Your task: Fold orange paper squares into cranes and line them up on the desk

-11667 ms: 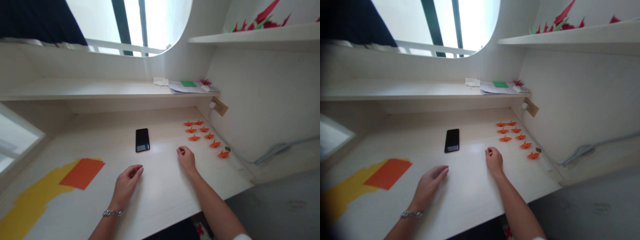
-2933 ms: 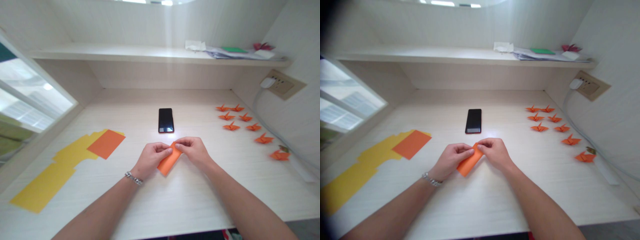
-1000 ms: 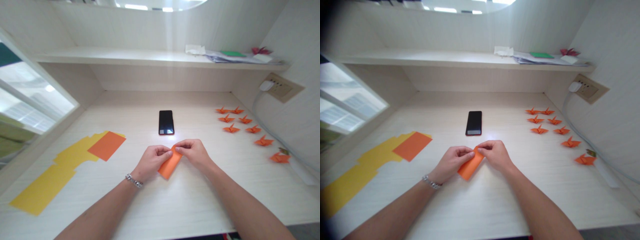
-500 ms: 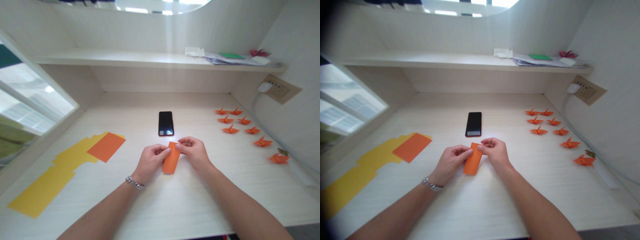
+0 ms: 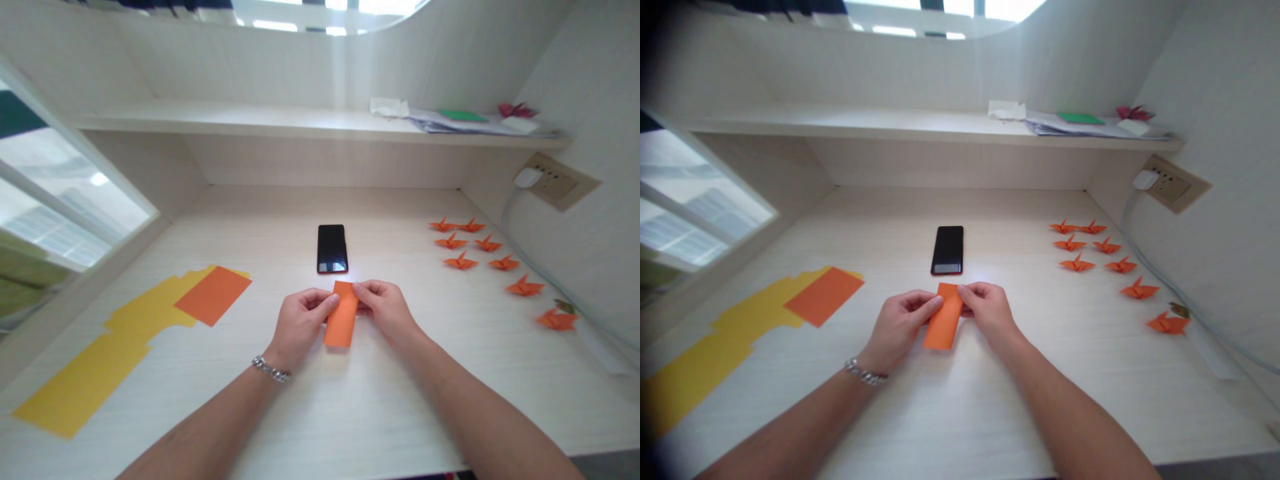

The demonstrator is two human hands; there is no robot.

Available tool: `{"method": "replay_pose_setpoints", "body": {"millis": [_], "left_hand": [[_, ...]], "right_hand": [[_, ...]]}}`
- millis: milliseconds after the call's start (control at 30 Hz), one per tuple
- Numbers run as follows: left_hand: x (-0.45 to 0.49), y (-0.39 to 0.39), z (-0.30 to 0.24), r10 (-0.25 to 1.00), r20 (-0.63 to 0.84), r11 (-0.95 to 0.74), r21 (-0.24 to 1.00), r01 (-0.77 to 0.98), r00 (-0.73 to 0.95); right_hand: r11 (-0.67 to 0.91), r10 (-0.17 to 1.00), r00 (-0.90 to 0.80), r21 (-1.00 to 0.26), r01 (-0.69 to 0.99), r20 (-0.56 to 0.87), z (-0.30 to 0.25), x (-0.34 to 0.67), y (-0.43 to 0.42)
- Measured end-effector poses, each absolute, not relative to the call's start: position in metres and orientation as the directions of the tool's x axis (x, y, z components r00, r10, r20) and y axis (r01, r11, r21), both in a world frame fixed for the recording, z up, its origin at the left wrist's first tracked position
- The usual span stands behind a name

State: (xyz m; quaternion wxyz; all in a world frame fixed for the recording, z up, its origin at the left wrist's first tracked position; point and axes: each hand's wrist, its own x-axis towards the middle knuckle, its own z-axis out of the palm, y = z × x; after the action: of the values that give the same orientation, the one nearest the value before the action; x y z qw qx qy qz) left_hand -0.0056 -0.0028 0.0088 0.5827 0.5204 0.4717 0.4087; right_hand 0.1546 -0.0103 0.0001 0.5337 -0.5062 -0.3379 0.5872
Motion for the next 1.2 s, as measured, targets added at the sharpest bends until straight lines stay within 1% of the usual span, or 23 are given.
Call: {"method": "replay_pose_setpoints", "body": {"millis": [133, 200, 367, 533, 633, 733, 867, 1000, 1067, 1200], "left_hand": [[-0.004, -0.003, 0.006, 0.975, -0.093, 0.09, 0.996, 0.024, 0.203], [-0.004, -0.003, 0.005, 0.981, -0.073, 0.067, 0.997, 0.035, 0.182], [-0.003, -0.001, 0.007, 0.988, -0.083, 0.081, 0.997, 0.019, 0.131], [-0.003, 0.0, 0.005, 0.987, -0.102, 0.105, 0.994, -0.019, 0.127], [-0.004, 0.0, 0.005, 0.991, -0.082, 0.082, 0.997, 0.005, 0.109], [-0.004, 0.001, 0.004, 0.991, -0.082, 0.083, 0.997, -0.004, 0.104], [-0.005, 0.003, 0.001, 0.981, -0.136, 0.147, 0.986, -0.076, 0.135], [-0.006, 0.004, -0.002, 0.957, -0.189, 0.224, 0.963, -0.147, 0.22], [-0.007, 0.003, -0.002, 0.946, -0.202, 0.239, 0.963, -0.122, 0.252], [-0.007, 0.002, 0.0, 0.936, -0.213, 0.226, 0.974, -0.013, 0.281]], "right_hand": [[-0.102, 0.967, 0.216, -0.983, -0.149, -0.134, -0.001, 0.152, -0.011], [-0.089, 0.966, 0.232, -0.987, -0.135, -0.118, -0.001, 0.15, -0.011], [-0.183, 0.977, 0.077, -0.964, -0.192, -0.201, -0.006, 0.149, -0.011], [-0.159, 0.976, 0.122, -0.97, -0.185, -0.183, -0.007, 0.147, -0.013], [-0.196, 0.975, 0.059, -0.959, -0.205, -0.212, -0.007, 0.146, -0.015], [-0.219, 0.974, 0.01, -0.957, -0.189, -0.225, -0.009, 0.146, -0.015], [-0.215, 0.974, 0.034, -0.96, -0.177, -0.224, -0.011, 0.148, -0.013], [-0.21, 0.973, 0.052, -0.952, -0.222, -0.227, -0.009, 0.15, -0.012], [-0.199, 0.972, 0.073, -0.952, -0.234, -0.221, -0.007, 0.151, -0.012], [-0.194, 0.97, 0.1, -0.955, -0.223, -0.22, -0.006, 0.152, -0.012]]}}
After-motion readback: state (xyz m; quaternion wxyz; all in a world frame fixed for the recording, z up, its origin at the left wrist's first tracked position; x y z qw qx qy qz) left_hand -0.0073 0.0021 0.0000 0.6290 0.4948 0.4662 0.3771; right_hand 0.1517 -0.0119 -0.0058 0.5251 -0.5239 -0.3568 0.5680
